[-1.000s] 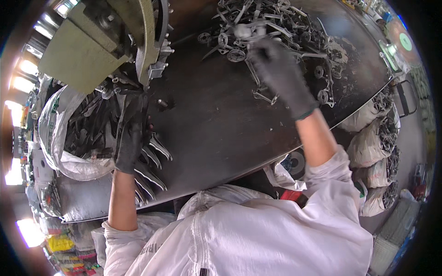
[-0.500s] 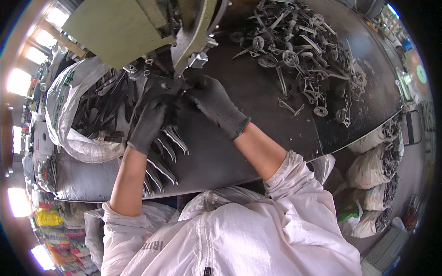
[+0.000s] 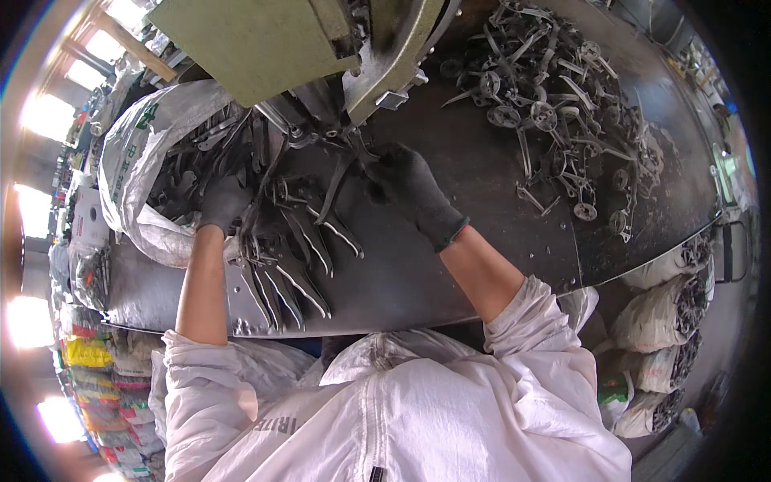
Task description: The person places metal components into a riveting machine by hand for assembly.
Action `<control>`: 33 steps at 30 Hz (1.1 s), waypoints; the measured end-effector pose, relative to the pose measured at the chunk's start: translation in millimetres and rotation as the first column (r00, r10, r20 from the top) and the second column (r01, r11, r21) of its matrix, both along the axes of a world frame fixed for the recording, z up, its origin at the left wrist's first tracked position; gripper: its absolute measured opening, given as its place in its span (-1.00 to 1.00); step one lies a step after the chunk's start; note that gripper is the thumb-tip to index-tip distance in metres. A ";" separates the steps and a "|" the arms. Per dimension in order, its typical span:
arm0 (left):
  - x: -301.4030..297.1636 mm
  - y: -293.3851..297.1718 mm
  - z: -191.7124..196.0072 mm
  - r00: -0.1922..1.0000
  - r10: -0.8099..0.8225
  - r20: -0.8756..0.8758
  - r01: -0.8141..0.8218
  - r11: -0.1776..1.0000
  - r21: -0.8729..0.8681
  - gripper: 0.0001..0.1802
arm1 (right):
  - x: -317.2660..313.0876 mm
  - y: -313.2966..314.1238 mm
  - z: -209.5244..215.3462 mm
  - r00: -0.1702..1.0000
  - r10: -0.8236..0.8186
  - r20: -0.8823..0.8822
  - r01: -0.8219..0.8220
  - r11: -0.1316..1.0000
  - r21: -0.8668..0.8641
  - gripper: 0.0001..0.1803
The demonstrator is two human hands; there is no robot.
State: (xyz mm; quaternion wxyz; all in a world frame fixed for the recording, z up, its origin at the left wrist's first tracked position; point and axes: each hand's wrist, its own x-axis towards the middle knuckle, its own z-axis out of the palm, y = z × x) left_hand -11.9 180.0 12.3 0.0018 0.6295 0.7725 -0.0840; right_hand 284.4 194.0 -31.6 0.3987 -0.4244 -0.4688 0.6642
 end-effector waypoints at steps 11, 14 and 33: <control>4.9 -19.1 34.6 0.958 0.032 0.286 -0.179 0.844 0.505 -0.63 | 0.6 -19.4 40.7 0.992 -0.009 0.125 0.005 0.999 0.032 -0.62; -1.9 -25.8 33.2 0.767 -0.301 0.567 -0.272 0.648 0.711 -0.73 | 0.5 -18.1 29.8 0.995 -0.011 0.097 0.011 1.000 0.008 -0.72; 135.8 -62.0 37.8 -0.045 -0.172 0.984 0.049 0.984 0.174 -0.57 | -20.9 -31.3 31.1 0.928 -0.149 -0.342 0.084 0.977 -0.197 -0.92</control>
